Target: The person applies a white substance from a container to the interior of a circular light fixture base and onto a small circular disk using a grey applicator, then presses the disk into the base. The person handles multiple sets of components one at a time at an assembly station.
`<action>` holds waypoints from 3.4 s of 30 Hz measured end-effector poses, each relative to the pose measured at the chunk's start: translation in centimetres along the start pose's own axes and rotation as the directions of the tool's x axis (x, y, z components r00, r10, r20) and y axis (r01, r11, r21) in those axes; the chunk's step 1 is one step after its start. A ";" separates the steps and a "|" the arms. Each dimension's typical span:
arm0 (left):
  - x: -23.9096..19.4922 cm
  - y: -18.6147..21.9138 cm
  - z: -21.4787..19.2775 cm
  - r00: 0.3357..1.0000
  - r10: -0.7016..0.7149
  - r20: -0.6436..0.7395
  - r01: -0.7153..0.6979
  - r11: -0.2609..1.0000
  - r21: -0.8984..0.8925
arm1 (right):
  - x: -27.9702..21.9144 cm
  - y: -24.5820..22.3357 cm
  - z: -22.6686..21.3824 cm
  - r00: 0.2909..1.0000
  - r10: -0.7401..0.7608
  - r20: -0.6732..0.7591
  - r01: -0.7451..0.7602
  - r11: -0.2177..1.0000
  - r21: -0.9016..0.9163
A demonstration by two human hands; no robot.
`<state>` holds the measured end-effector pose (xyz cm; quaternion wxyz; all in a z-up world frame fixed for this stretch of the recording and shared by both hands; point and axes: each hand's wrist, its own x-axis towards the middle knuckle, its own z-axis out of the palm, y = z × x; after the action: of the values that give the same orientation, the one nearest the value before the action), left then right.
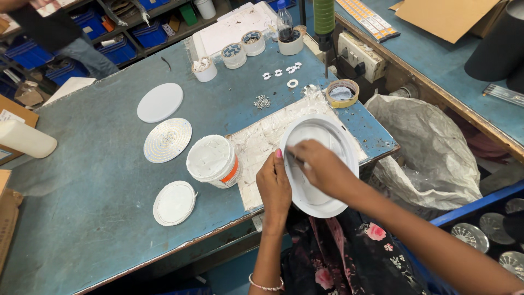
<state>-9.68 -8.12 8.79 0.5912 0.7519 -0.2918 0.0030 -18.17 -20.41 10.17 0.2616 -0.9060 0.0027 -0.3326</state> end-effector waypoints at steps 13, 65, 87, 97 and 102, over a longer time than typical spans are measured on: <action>2.1 -1.7 -0.3 1.000 -0.016 0.022 0.017 0.998 -0.068 | 1.8 5.1 -0.4 0.946 0.322 -0.036 -0.323 0.945 -0.044; -0.7 -0.1 0.2 0.991 -0.001 -0.134 -0.002 1.000 -0.020 | -9.6 1.4 -2.7 0.877 0.478 0.042 -0.471 0.874 -0.118; -1.7 -0.2 0.4 0.984 0.013 -0.177 -0.020 0.999 -0.038 | -3.7 5.6 -2.1 0.968 0.241 -0.074 -0.249 0.960 -0.125; -1.4 -0.9 0.3 0.983 -0.054 -0.177 0.043 0.997 -0.065 | -11.0 -1.9 -1.3 0.928 0.354 0.114 -0.349 0.935 -0.060; -1.6 -1.1 0.2 0.984 -0.025 -0.177 0.016 0.998 -0.053 | -4.0 1.9 -3.0 0.965 0.261 -0.003 -0.261 0.965 -0.005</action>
<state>-10.59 -7.49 7.22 0.6342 0.7360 -0.2303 0.0565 -22.74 -22.77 8.77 0.3007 -0.8982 0.1232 -0.2961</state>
